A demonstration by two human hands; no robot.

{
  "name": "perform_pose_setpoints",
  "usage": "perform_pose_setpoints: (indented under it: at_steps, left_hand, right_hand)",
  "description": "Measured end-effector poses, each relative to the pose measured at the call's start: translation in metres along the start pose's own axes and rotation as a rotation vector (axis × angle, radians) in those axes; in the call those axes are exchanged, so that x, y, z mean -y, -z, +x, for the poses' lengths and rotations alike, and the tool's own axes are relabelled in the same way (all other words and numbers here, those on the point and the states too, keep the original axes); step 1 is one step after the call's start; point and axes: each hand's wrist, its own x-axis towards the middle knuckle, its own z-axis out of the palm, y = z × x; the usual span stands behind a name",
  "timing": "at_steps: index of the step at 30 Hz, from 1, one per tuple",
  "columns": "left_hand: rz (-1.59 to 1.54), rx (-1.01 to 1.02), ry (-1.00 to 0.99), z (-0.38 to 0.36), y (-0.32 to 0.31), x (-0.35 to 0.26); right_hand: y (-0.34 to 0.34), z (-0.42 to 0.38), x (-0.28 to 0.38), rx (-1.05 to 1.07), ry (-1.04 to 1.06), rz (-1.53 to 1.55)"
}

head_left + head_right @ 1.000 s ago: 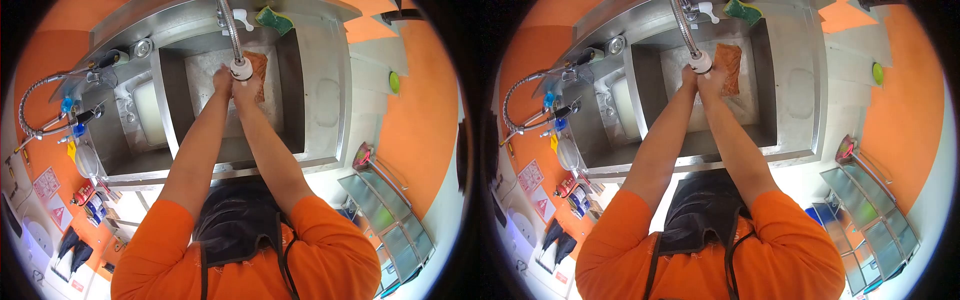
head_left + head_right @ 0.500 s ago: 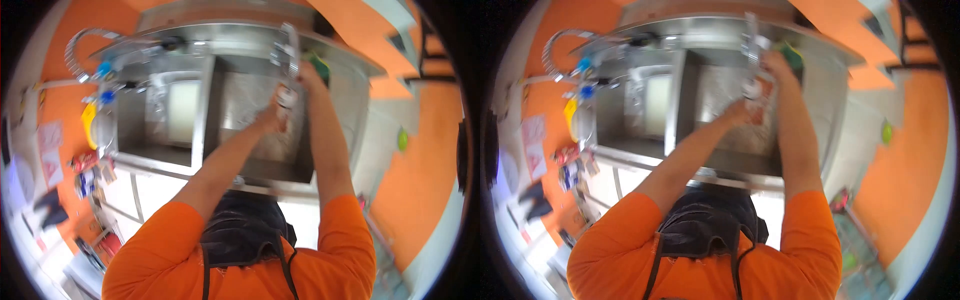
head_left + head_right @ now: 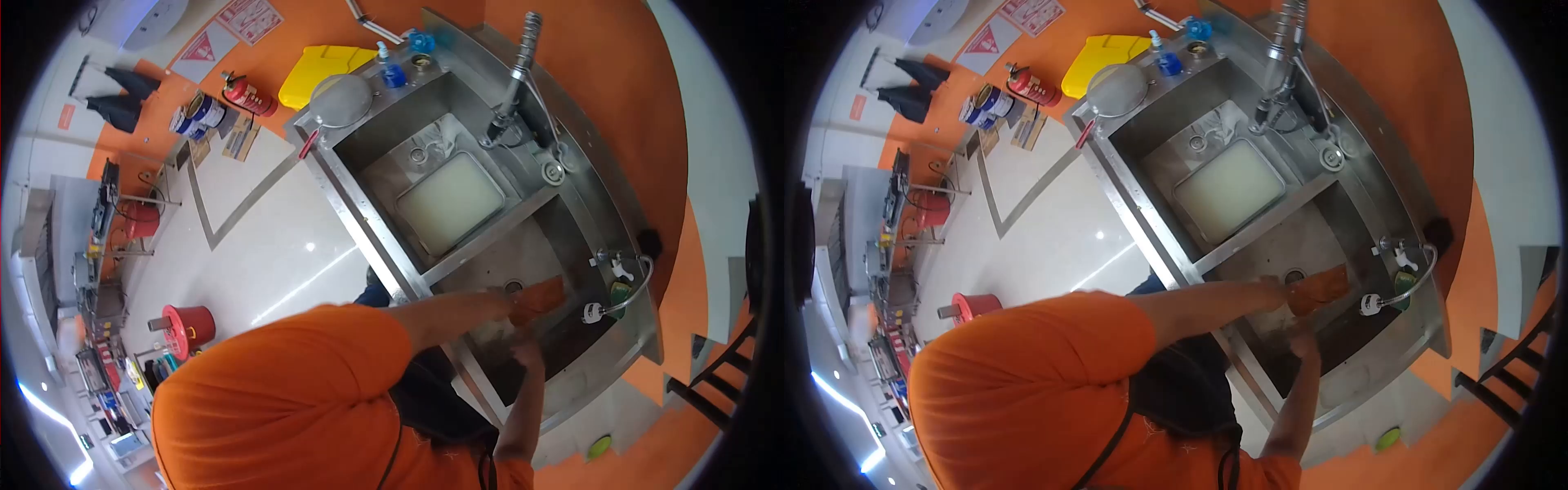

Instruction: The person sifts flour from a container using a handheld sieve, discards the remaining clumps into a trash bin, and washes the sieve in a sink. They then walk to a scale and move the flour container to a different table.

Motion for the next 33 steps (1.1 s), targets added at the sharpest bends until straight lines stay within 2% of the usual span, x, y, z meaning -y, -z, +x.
perform_pose_setpoints:
  at_steps: [1, 2, 3, 4, 6, 7, 9, 10, 12, 13, 15, 16, 17, 18, 19, 20, 21, 22, 23, 24, 25, 26, 27, 28, 29, 30, 31, 32, 33]
  left_hand:
    - [-0.044, 0.199, 0.028, -0.003, -0.011, 0.009]
    - [-0.095, 0.409, 0.055, -0.012, -0.02, 0.014]
    - [-0.149, 0.622, 0.081, -0.025, -0.022, 0.015]
    - [-0.407, 0.657, 0.321, -0.006, 0.105, -0.062]
    - [-0.939, 0.021, 0.234, -0.013, 0.199, -0.13]
    - [-0.943, 0.006, 0.218, -0.02, 0.226, -0.139]
    - [-0.983, -0.168, -0.426, -0.042, 0.276, -0.136]
    - [-0.917, -0.12, -0.478, -0.06, 0.286, -0.114]
    - [-0.403, 0.265, -0.135, -0.117, 0.246, -0.019]
    - [-0.12, 0.402, -0.06, -0.151, 0.224, 0.027]
    - [0.145, 0.435, 0.186, -0.263, 0.265, 0.104]
    - [-0.065, 0.455, 0.395, -0.32, 0.273, 0.146]
    - [-0.07, 0.373, 0.566, -0.388, 0.36, 0.153]
    - [0.026, 0.42, 0.889, -0.454, 0.381, 0.189]
    - [0.032, 0.552, 1.148, -0.514, 0.411, 0.22]
    - [0.339, 0.479, 1.088, -0.61, 0.416, 0.256]
    - [0.447, 0.476, 1.249, -0.686, 0.439, 0.262]
    - [0.485, 0.208, 1.386, -0.763, 0.458, 0.25]
    - [0.381, 0.051, 1.635, -0.845, 0.465, 0.242]
    - [0.382, -0.038, 1.915, -0.898, 0.473, 0.202]
    - [0.29, 0.1, 2.13, -0.956, 0.471, 0.163]
    - [0.282, 0.281, 2.175, -1.019, 0.444, 0.119]
    - [0.118, 0.438, 2.213, -1.028, 0.433, 0.06]
    - [0.02, 0.287, 2.299, -1.073, 0.367, 0.014]
    - [-0.069, 0.128, 2.378, -1.111, 0.309, -0.032]
    - [-0.424, -0.031, 2.377, -1.128, 0.255, -0.082]
    - [-0.867, -0.631, 2.462, -1.074, 0.229, -0.14]
    - [-1.207, -0.862, 2.337, -1.082, 0.165, -0.186]
    - [-1.188, -1.017, 2.508, -1.013, 0.138, -0.225]
  right_hand:
    - [-0.012, -0.009, 0.015, -0.036, 0.194, -0.577]
    - [-0.023, -0.018, 0.029, -0.19, 0.364, -1.158]
    - [-0.022, -0.046, 0.148, -0.237, 0.174, -0.807]
    - [-0.022, -0.077, 0.281, -0.342, 0.024, -0.442]
    - [-0.015, -0.114, 0.284, -0.724, 0.048, 0.097]
    - [-0.019, -0.109, 0.292, -0.73, 0.06, 0.079]
    - [-0.049, -0.082, 0.309, -0.695, -0.067, -0.614]
    - [-0.077, -0.067, 0.312, -0.663, -0.149, -0.95]
    - [-0.124, -0.061, 0.299, -0.517, -0.349, -1.652]
    - [-0.143, -0.048, 0.309, -0.435, -0.373, -1.726]
    - [-0.201, 0.008, 0.371, -0.4, -0.269, -1.375]
    - [-0.241, 0.036, 0.405, -0.412, -0.171, -1.21]
    - [-0.284, 0.066, 0.434, -0.617, 0.21, -1.131]
    - [-0.332, 0.112, 0.467, -0.475, 0.112, -0.671]
    - [-0.368, 0.158, 0.482, -0.306, 0.255, -0.686]
    - [-0.417, 0.221, 0.47, -0.227, 0.281, -0.346]
    - [-0.465, 0.233, 0.529, -0.053, 0.082, 0.03]
    - [-0.499, 0.263, 0.555, 0.064, 0.042, 0.02]
    - [-0.534, 0.288, 0.579, -0.014, -0.01, 0.006]
    - [-0.558, 0.31, 0.605, -0.058, -0.045, -0.131]
    - [-0.577, 0.327, 0.627, -0.1, -0.076, -0.268]
    - [-0.588, 0.336, 0.64, -0.085, -0.066, -0.272]
    - [-0.599, 0.342, 0.649, -0.162, -0.079, -0.357]
    - [-0.611, 0.349, 0.661, -0.234, -0.087, -0.442]
    - [-0.629, 0.397, 0.634, -0.271, -0.067, -0.544]
    - [-0.643, 0.442, 0.6, -0.304, -0.046, -0.642]
    - [-0.652, 0.448, 0.596, -0.45, 0.018, -0.709]
    - [-0.648, 0.442, 0.6, -0.405, 0.054, -0.696]
    - [-0.652, 0.478, 0.575, -0.409, 0.231, -0.879]
